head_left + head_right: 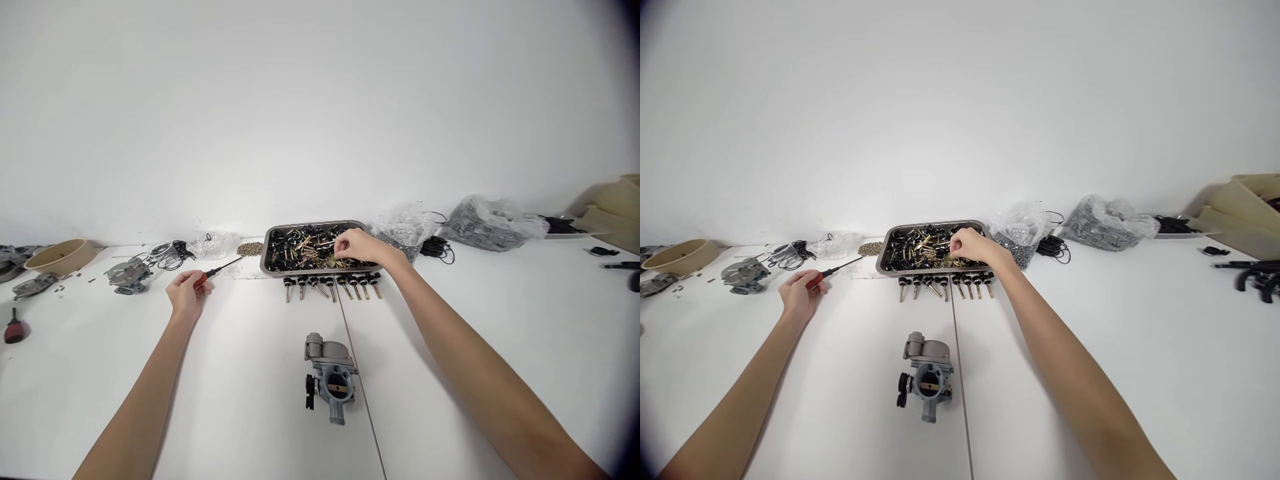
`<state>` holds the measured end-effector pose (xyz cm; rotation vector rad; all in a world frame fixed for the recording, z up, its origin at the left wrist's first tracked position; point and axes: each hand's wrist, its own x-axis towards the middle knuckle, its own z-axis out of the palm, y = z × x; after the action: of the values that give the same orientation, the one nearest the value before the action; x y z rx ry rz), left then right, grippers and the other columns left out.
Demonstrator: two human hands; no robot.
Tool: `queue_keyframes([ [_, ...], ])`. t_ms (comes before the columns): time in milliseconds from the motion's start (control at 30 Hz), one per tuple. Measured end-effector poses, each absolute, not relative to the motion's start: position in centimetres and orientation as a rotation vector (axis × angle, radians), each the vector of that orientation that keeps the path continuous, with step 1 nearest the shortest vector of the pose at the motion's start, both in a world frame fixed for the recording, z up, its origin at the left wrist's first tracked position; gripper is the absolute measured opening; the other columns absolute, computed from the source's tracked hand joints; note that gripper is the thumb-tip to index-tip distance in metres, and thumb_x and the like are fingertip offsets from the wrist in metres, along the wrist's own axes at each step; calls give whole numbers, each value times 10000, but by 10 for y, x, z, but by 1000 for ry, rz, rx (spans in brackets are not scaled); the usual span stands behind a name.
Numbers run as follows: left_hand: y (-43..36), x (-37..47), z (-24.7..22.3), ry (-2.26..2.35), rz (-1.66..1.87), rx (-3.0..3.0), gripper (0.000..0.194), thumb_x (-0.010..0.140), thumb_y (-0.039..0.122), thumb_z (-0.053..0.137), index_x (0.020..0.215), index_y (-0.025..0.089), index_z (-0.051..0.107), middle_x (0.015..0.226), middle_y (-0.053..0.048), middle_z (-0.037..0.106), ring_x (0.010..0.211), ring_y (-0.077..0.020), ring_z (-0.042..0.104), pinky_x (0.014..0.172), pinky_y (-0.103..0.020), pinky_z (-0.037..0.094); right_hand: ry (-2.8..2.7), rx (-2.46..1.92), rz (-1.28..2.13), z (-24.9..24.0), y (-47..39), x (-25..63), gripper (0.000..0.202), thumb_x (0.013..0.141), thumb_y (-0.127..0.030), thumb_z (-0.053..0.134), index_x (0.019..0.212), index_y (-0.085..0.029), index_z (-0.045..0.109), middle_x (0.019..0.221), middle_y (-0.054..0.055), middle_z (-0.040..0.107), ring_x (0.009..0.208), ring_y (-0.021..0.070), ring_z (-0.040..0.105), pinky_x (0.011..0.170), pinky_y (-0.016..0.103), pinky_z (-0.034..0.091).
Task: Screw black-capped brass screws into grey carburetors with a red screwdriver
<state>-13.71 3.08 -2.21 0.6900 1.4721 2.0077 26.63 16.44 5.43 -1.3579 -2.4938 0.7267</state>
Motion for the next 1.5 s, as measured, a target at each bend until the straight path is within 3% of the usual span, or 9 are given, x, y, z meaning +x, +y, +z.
queue_keyframes([
  [300,30,-134,-20,1464,2005,684,296,501,200,755,715,136,561,543,-27,591,388,-165,534,390,-270,409,-2367,-1181,842,85,139,263,151,832,-294,625,853,-147,597,923,75,687,836,152,620,719,241,445],
  [500,29,-134,-19,1453,2003,687,272,511,182,736,712,132,560,551,-39,593,389,-170,542,386,-268,411,-2292,-946,966,123,91,265,172,879,-310,599,849,-171,502,852,58,673,834,152,635,740,261,470],
  [700,28,-132,-18,1457,2011,666,256,516,168,727,702,129,556,547,-39,582,375,-172,534,363,-267,406,-2489,-929,952,138,52,276,219,884,-371,574,1005,-191,607,819,24,633,708,116,562,630,240,428],
  [1000,28,-131,-18,1490,1995,676,211,542,141,688,690,146,538,551,-21,571,375,-162,528,361,-261,401,-2851,-700,1026,120,9,271,267,929,-309,524,1106,-296,724,1036,10,689,870,146,613,674,245,424],
  [1200,30,-133,-18,1514,1969,715,216,564,131,690,703,150,526,553,-15,547,388,-161,531,371,-269,419,-2924,-796,1061,118,-1,268,213,865,-183,569,1014,-213,718,837,10,698,661,112,588,534,223,349],
  [1333,32,-134,-18,1531,1957,731,209,572,138,685,705,153,524,562,-21,550,390,-156,522,364,-264,404,-2942,-800,978,115,-2,267,111,839,-127,563,809,-178,656,812,4,676,668,107,574,533,224,334],
  [1500,33,-133,-18,1539,1954,743,191,581,131,677,691,155,522,539,-17,529,384,-157,514,365,-269,404,-2922,-674,970,111,-4,268,141,872,-151,538,770,-174,632,821,7,656,689,105,552,586,241,347],
])
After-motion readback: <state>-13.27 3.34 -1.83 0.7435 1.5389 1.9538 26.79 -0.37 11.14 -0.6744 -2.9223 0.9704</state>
